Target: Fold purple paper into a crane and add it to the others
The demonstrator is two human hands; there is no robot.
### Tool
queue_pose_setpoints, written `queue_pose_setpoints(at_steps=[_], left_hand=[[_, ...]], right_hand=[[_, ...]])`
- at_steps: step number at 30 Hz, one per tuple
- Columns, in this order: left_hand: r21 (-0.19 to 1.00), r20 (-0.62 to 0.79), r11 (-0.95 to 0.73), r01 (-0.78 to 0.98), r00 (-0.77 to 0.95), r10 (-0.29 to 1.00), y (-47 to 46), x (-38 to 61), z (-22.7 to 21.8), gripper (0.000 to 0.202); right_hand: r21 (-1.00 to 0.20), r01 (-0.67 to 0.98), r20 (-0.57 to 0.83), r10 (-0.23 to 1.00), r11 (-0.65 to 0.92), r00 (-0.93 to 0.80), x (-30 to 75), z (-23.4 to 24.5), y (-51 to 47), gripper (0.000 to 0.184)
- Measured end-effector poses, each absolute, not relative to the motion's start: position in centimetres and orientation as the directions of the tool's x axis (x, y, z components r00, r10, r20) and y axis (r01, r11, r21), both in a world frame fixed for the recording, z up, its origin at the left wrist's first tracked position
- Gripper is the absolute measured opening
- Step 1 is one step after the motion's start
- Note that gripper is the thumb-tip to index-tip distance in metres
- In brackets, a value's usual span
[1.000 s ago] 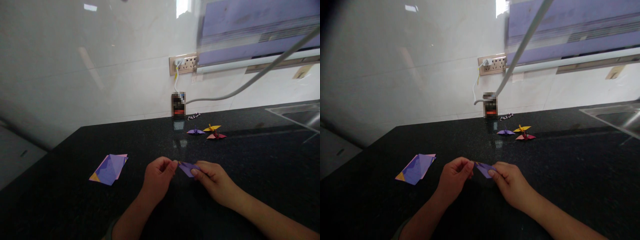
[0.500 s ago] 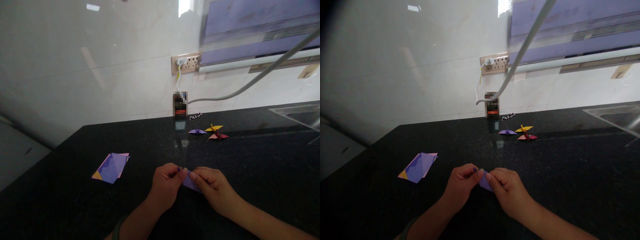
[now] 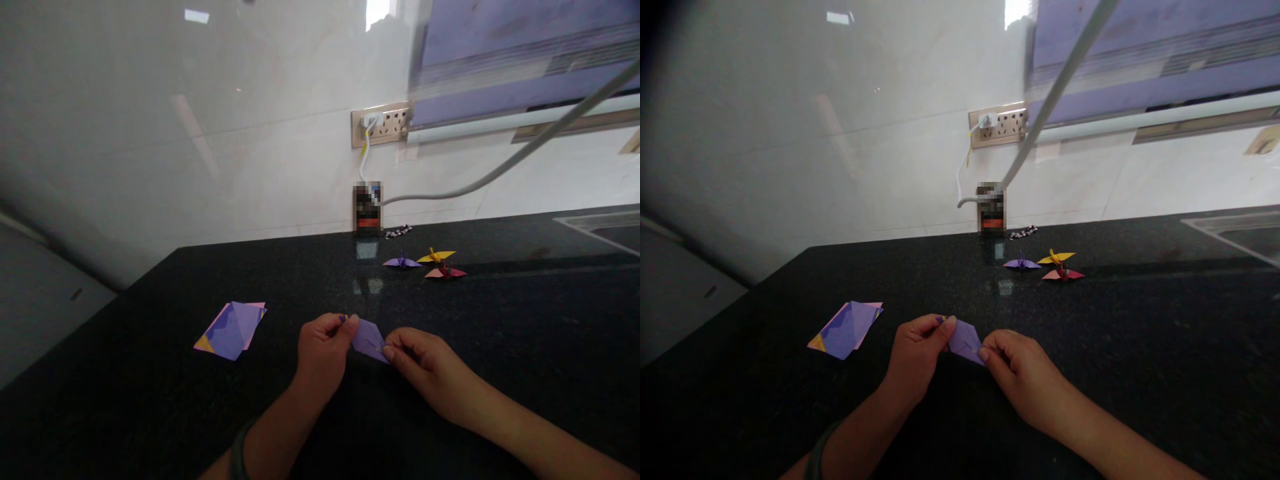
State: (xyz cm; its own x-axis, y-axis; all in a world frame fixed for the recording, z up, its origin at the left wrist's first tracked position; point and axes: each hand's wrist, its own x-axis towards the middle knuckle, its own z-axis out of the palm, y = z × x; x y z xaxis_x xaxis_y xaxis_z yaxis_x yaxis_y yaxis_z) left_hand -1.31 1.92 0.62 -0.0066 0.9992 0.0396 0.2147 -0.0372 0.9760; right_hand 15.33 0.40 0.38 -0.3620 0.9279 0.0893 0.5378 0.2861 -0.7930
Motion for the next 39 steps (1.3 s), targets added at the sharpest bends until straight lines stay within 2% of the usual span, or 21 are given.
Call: queue_pose_setpoints(at_steps=[3,6,9,13,17,20,22,26,29,34,37,39], left_hand=[[0.981,0.041,-0.03,0.193,-0.054,0.998,2.1,-1.5,0.6,0.033],[0.988,0.022,-0.02,0.154,-0.016,1.0,1.9,-1.3,0.6,0.031],[0.997,-0.024,0.018,0.077,0.069,0.997,1.4,-0.6,0.5,0.03],[0.999,-0.038,0.035,0.033,0.083,0.996,0.9,-0.1,0.5,0.028],[0.998,-0.044,0.044,-0.033,0.001,0.999,1.1,-0.3,0.6,0.019],[0.997,-0.043,0.041,-0.067,-0.038,0.998,1.3,-0.4,0.6,0.021],[0.993,-0.053,0.052,-0.104,-0.014,0.998,1.4,-0.4,0.5,0.026],[0.97,-0.104,0.133,-0.202,0.145,0.984,1.4,-0.5,0.5,0.033],[0.975,-0.13,0.159,-0.157,0.177,0.976,1.5,-0.6,0.5,0.02],[0.992,-0.115,0.113,-0.053,-0.031,0.993,2.6,-1.4,0.1,0.02],[0.983,-0.169,0.168,0.073,0.007,0.986,3.3,-2.0,-0.2,0.022],[0.957,-0.188,0.167,0.237,0.07,0.98,3.6,-2.4,-0.4,0.023]], right_hand=[[-0.832,0.503,0.048,0.934,0.233,-0.355,15.8,0.5,0.8,0.022],[-0.94,0.328,0.001,0.965,0.09,-0.261,15.6,0.2,0.9,0.022],[-0.984,0.175,-0.099,0.937,-0.041,-0.334,14.8,-0.2,0.5,0.028],[-0.968,0.216,-0.202,0.908,-0.128,-0.367,14.2,-0.5,0.1,0.035],[-0.961,0.252,-0.203,0.91,-0.115,-0.361,14.4,-0.2,0.1,0.036],[-0.959,0.262,-0.204,0.906,-0.109,-0.372,14.6,0.1,0.1,0.034],[-0.957,0.269,-0.206,0.906,-0.108,-0.37,14.7,0.2,0.1,0.034],[-0.956,0.274,-0.203,0.908,-0.103,-0.367,14.7,0.1,0.1,0.035],[-0.954,0.284,-0.205,0.903,-0.097,-0.379,14.9,0.0,0.3,0.034],[-0.942,0.316,-0.223,0.915,-0.113,-0.336,15.8,-0.3,1.2,0.031],[-0.947,0.294,-0.215,0.939,-0.133,-0.268,16.5,-0.4,1.9,0.031],[-0.941,0.311,-0.215,0.946,-0.134,-0.244,16.9,-0.6,2.3,0.031]])
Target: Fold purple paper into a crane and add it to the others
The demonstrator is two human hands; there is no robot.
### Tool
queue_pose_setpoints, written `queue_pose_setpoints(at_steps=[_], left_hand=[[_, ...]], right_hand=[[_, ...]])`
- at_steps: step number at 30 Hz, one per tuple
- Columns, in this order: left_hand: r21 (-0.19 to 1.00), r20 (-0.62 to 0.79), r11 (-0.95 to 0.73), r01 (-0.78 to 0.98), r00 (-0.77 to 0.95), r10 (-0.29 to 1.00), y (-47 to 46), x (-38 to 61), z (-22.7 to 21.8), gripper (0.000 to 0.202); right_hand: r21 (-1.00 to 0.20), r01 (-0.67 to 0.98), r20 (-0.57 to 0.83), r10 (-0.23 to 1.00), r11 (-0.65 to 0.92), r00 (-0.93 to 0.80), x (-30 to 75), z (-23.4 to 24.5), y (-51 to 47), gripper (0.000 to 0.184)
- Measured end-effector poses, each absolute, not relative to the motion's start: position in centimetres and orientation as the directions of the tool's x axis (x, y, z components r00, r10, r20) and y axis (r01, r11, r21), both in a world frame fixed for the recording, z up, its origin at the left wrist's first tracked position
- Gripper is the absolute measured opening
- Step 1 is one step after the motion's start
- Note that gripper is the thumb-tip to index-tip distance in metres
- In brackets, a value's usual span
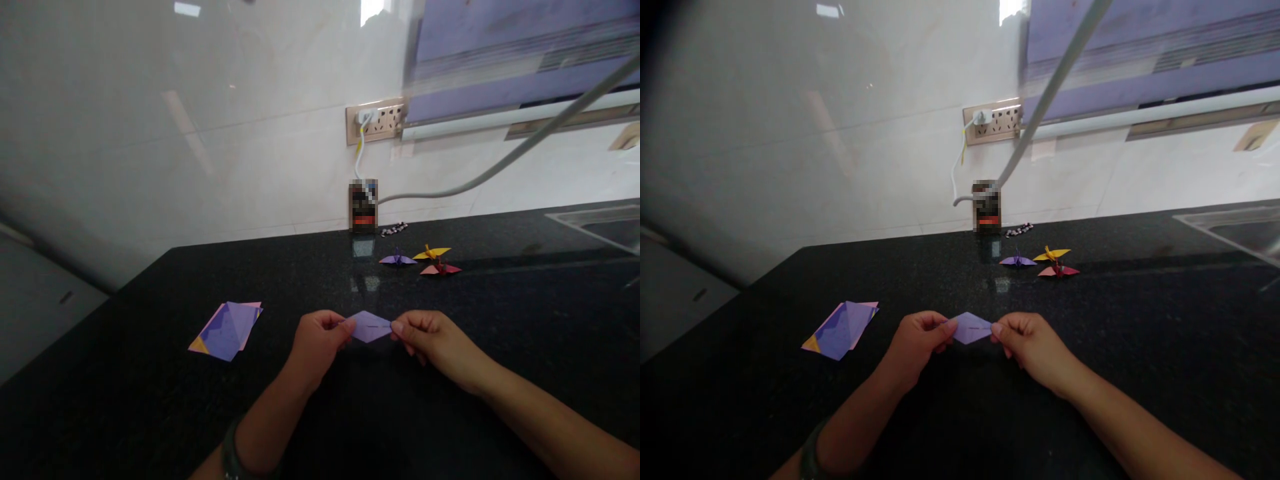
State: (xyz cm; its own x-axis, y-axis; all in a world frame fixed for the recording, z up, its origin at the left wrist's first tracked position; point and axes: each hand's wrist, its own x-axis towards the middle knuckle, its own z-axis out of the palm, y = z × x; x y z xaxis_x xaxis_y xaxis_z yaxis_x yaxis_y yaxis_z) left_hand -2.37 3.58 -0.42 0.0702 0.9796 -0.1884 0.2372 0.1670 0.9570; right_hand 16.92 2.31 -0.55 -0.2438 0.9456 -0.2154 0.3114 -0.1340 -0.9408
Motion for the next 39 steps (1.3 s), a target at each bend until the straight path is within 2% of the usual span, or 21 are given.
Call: queue_pose_setpoints(at_steps=[3,6,10,14,16,19,21,23,26,31,33,36,37,39], left_hand=[[0.861,-0.195,0.082,0.502,0.178,0.964,3.7,-2.8,-0.7,0.026],[0.76,-0.181,-0.009,0.65,0.224,0.958,3.8,-3.0,-1.1,0.026],[0.672,-0.117,-0.082,0.736,0.215,0.97,4.0,-3.1,-1.5,0.02],[0.611,-0.14,-0.091,0.786,0.22,0.965,4.2,-3.3,-1.5,0.021],[0.545,-0.136,-0.109,0.832,0.216,0.967,4.2,-3.3,-1.3,0.021],[0.435,-0.008,-0.176,0.883,0.199,0.98,4.0,-3.2,-0.8,0.02],[0.459,0.076,-0.336,0.822,0.34,0.937,3.8,-2.9,-0.4,0.019],[0.52,0.063,-0.468,0.715,0.514,0.855,3.5,-2.6,-0.3,0.021],[0.575,-0.002,-0.504,0.645,0.617,0.787,3.4,-2.3,-0.6,0.026],[0.621,-0.073,-0.454,0.639,0.624,0.778,3.9,-2.6,-1.5,0.026],[0.633,-0.085,-0.434,0.64,0.616,0.783,4.1,-2.7,-1.7,0.025],[0.637,-0.094,-0.416,0.649,0.601,0.794,4.1,-2.5,-1.9,0.021],[0.635,-0.099,-0.409,0.656,0.593,0.799,4.1,-2.5,-1.9,0.02],[0.62,-0.109,-0.4,0.675,0.579,0.808,4.0,-2.3,-2.0,0.018]], right_hand=[[-0.91,0.399,-0.221,0.946,-0.112,-0.239,17.3,-0.9,2.7,0.03],[-0.862,0.503,-0.235,0.927,-0.061,-0.291,17.5,-1.5,2.9,0.029],[-0.795,0.606,-0.213,0.927,0.02,-0.31,17.6,-2.2,3.1,0.028],[-0.753,0.654,-0.193,0.928,0.068,-0.32,17.6,-2.2,3.1,0.025],[-0.736,0.674,-0.2,0.927,0.071,-0.316,17.7,-2.1,3.2,0.024],[-0.72,0.69,-0.198,0.93,0.076,-0.309,17.7,-2.1,3.3,0.024],[-0.711,0.699,-0.202,0.93,0.077,-0.308,17.8,-2.1,3.5,0.025],[-0.707,0.703,-0.207,0.929,0.074,-0.307,17.8,-2.2,3.6,0.026],[-0.709,0.701,-0.216,0.926,0.07,-0.311,17.7,-2.4,3.7,0.026],[-0.668,0.737,-0.217,0.922,0.099,-0.321,17.8,-2.6,3.8,0.027],[-0.628,0.765,-0.172,0.933,0.144,-0.316,17.9,-2.4,3.8,0.022],[-0.548,0.779,0.027,0.937,0.304,-0.347,17.9,-1.8,3.6,0.013],[-0.535,0.754,0.079,0.911,0.381,-0.405,17.8,-1.6,3.5,0.014],[-0.533,0.663,0.099,0.818,0.525,-0.567,17.4,-1.5,3.2,0.018]])
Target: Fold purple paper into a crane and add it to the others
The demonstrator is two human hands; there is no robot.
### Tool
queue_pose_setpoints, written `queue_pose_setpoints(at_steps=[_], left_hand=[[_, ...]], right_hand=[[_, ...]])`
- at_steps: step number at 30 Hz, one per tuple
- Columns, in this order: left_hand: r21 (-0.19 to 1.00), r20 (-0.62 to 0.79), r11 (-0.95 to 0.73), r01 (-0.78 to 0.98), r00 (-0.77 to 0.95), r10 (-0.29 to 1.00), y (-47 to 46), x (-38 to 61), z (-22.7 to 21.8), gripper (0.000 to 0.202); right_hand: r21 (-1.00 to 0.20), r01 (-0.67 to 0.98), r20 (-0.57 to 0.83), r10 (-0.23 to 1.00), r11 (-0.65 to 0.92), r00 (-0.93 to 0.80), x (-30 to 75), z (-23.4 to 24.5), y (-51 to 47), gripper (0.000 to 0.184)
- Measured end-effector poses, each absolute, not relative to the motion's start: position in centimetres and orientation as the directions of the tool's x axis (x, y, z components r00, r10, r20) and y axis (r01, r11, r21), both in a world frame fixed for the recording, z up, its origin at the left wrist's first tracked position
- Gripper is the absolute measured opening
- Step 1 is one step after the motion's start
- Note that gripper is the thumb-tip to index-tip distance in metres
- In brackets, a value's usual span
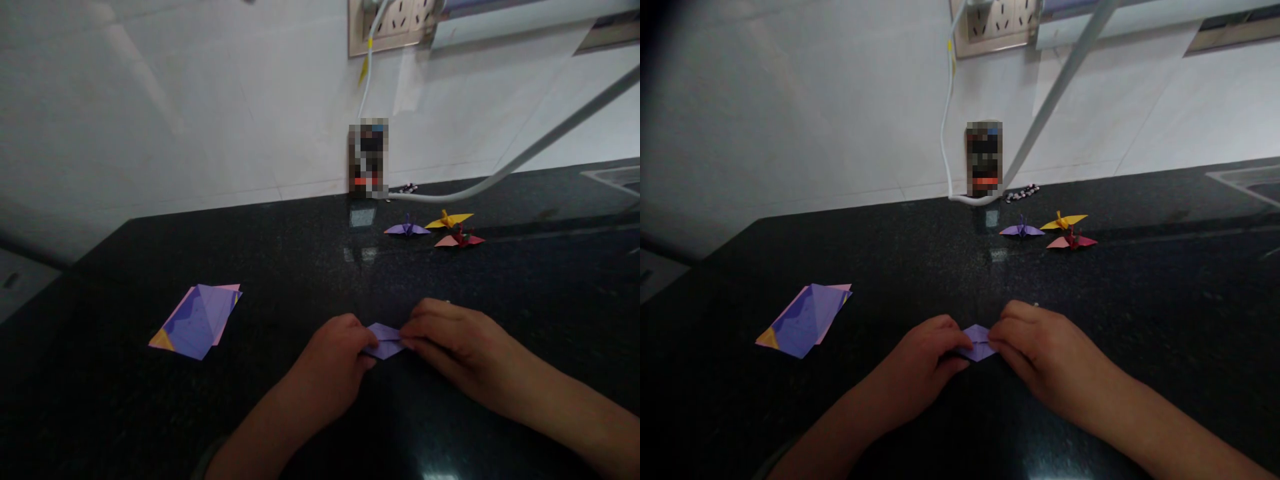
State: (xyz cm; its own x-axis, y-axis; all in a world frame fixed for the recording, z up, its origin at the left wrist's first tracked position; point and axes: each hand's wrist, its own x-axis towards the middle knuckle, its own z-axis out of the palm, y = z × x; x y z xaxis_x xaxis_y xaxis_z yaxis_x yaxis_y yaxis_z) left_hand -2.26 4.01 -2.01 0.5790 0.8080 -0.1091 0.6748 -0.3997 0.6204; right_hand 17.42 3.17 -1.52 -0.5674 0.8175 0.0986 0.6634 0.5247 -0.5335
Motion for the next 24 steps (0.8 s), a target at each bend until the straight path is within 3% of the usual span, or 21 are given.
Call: queue_pose_setpoints(at_steps=[3,8,17,24], left_hand=[[0.586,-0.118,-0.409,0.699,0.573,0.811,4.0,-2.0,-2.0,0.015],[0.579,-0.116,-0.426,0.695,0.587,0.801,3.9,-2.1,-2.1,0.015],[0.66,-0.075,-0.411,0.629,0.599,0.797,4.4,-2.6,-2.7,0.018],[0.653,-0.072,-0.414,0.634,0.597,0.799,4.3,-2.5,-2.9,0.016]], right_hand=[[-0.53,0.62,0.042,0.749,0.578,-0.661,16.7,-2.0,2.8,0.019],[-0.516,0.652,0.012,0.766,0.556,-0.643,16.1,-3.0,3.1,0.018],[-0.309,0.668,0.02,0.707,0.677,-0.707,16.2,-3.5,3.5,0.014],[-0.207,0.65,0.03,0.669,0.731,-0.743,16.2,-3.8,3.4,0.02]])
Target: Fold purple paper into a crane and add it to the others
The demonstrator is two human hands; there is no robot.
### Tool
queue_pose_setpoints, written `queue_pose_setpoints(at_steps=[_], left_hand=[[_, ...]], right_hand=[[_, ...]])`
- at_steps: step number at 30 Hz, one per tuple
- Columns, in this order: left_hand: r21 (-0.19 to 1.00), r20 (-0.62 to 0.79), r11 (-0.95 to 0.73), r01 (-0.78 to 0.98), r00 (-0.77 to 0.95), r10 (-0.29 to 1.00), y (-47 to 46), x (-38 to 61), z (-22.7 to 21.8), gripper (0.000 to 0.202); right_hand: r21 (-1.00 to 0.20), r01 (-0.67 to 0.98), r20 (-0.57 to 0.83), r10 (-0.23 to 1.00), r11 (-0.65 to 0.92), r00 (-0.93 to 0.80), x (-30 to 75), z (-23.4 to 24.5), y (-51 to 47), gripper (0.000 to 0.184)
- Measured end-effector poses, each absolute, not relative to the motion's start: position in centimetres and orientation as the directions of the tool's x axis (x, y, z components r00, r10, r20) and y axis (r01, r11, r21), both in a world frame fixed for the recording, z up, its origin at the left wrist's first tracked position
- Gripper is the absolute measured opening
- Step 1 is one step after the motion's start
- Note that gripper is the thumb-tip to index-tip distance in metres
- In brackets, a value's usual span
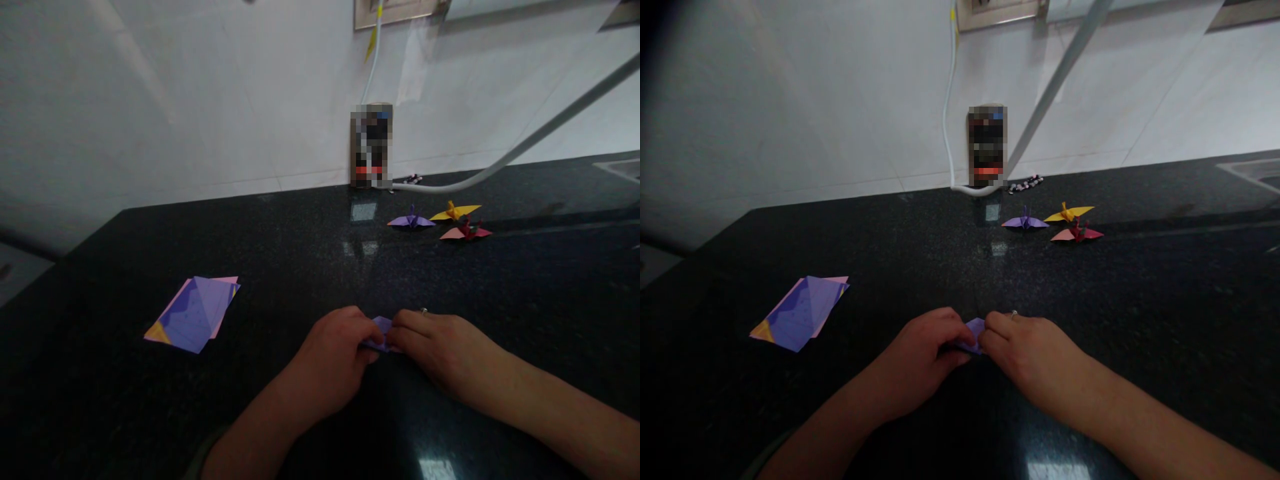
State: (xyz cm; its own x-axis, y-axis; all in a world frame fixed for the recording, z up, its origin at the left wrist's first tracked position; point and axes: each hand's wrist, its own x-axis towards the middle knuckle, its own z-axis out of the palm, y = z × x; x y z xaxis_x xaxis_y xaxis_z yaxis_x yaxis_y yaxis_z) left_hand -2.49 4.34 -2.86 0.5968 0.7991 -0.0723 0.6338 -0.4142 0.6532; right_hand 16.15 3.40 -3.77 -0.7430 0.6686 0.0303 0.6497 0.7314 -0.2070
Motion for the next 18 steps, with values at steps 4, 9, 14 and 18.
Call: queue_pose_setpoints(at_steps=[4,9,14,18], left_hand=[[0.637,-0.065,-0.405,0.655,0.57,0.819,4.16,-2.29,-2.9,0.013],[0.591,-0.067,-0.405,0.698,0.542,0.838,4.14,-1.96,-2.85,0.01],[0.548,-0.064,-0.426,0.72,0.544,0.837,4.08,-1.72,-2.97,0.014],[0.518,-0.041,-0.458,0.722,0.556,0.83,4.05,-1.56,-3.17,0.015]], right_hand=[[-0.208,0.685,0.019,0.703,0.698,-0.71,15.93,-3.7,3.41,0.018],[-0.231,0.732,0.009,0.753,0.641,-0.657,15.86,-3.86,3.27,0.017],[-0.226,0.749,0.009,0.77,0.623,-0.638,15.96,-3.99,3.1,0.017],[-0.32,0.74,-0.002,0.781,0.591,-0.625,16.01,-3.58,3.06,0.015]])
